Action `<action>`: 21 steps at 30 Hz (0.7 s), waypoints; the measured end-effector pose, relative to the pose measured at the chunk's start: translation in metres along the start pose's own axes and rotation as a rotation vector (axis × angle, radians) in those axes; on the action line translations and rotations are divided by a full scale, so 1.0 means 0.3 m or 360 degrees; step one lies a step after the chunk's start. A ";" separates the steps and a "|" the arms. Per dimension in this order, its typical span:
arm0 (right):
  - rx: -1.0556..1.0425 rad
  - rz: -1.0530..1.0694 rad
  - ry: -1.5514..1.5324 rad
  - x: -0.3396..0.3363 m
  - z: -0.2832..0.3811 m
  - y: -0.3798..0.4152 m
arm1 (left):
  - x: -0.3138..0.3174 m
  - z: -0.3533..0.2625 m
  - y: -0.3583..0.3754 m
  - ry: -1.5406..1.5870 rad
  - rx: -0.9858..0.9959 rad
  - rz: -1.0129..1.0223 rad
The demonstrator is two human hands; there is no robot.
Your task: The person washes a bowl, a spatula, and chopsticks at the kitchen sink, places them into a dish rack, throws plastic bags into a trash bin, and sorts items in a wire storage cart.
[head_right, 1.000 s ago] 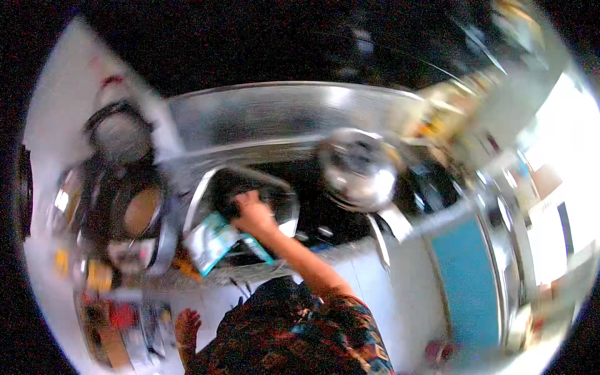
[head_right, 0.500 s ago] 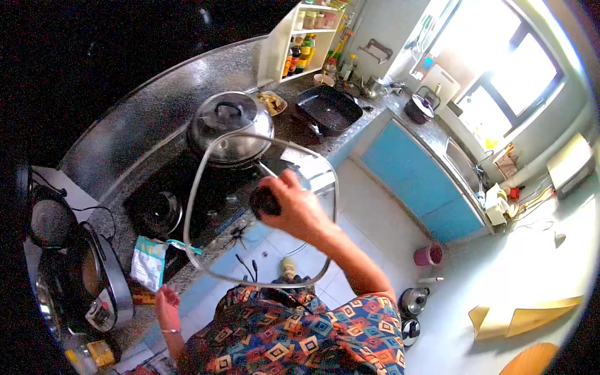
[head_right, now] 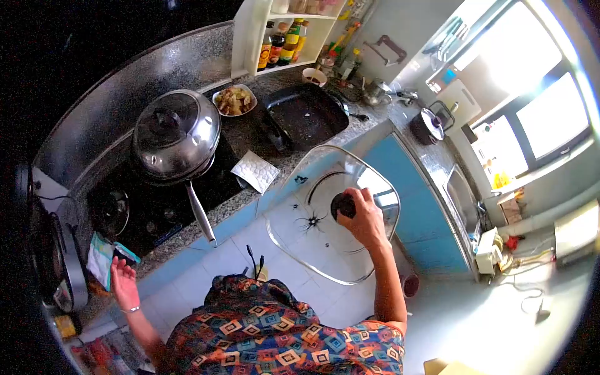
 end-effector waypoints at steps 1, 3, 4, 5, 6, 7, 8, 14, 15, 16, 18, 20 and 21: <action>-0.0028 0.0002 0.0039 -0.003 -0.027 -0.013 | -0.008 -0.002 0.014 0.0012 -0.0001 -0.0019; -0.0090 -0.0012 0.0049 -0.028 -0.090 -0.074 | 0.011 -0.016 0.024 -0.0002 0.0023 -0.0005; -0.0181 -0.0042 -0.0018 -0.046 -0.102 -0.123 | 0.040 -0.027 0.019 0.0002 0.0032 0.0021; -0.0177 -0.0033 -0.0029 -0.057 -0.117 -0.163 | 0.069 -0.040 0.014 0.0005 0.0041 0.0048; -0.0172 -0.0025 -0.0039 -0.058 -0.123 -0.183 | 0.092 -0.059 0.012 0.0008 0.0049 0.0074; -0.0210 -0.0006 -0.0037 -0.062 -0.121 -0.204 | 0.137 -0.068 0.029 -0.0004 0.0090 0.0054; -0.0247 0.0013 -0.0034 -0.059 -0.114 -0.218 | 0.182 -0.082 0.045 -0.0009 0.0119 0.0136; -0.0409 0.0316 -0.0021 -0.008 -0.238 -0.581 | 0.632 -0.107 0.113 -0.0137 0.0165 0.0305; -0.0456 0.0347 -0.0037 0.013 -0.230 -0.597 | 0.630 -0.082 0.134 -0.0101 0.0161 0.0272; -0.0503 0.0396 -0.0068 0.043 -0.231 -0.638 | 0.646 -0.056 0.149 -0.0080 0.0150 0.0225; -0.0501 0.0496 0.0036 0.086 -0.282 -0.799 | 0.762 0.019 0.128 0.0014 0.0129 0.0137; -0.0531 0.0634 0.0055 0.123 -0.302 -0.917 | 0.835 0.054 0.129 0.0103 0.0088 0.0063; -0.0588 0.0656 0.0041 0.145 -0.291 -0.949 | 0.864 0.048 0.141 0.0075 0.0071 0.0012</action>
Point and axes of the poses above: each hand's wrist, its own y-axis away from the middle knuckle, its own x-axis out of the palm, z = x × y, the point moved 6 cm from there along -y, towards the middle knuckle, and after that the axes turned 15 degrees about -y, right-handed, at the moved point
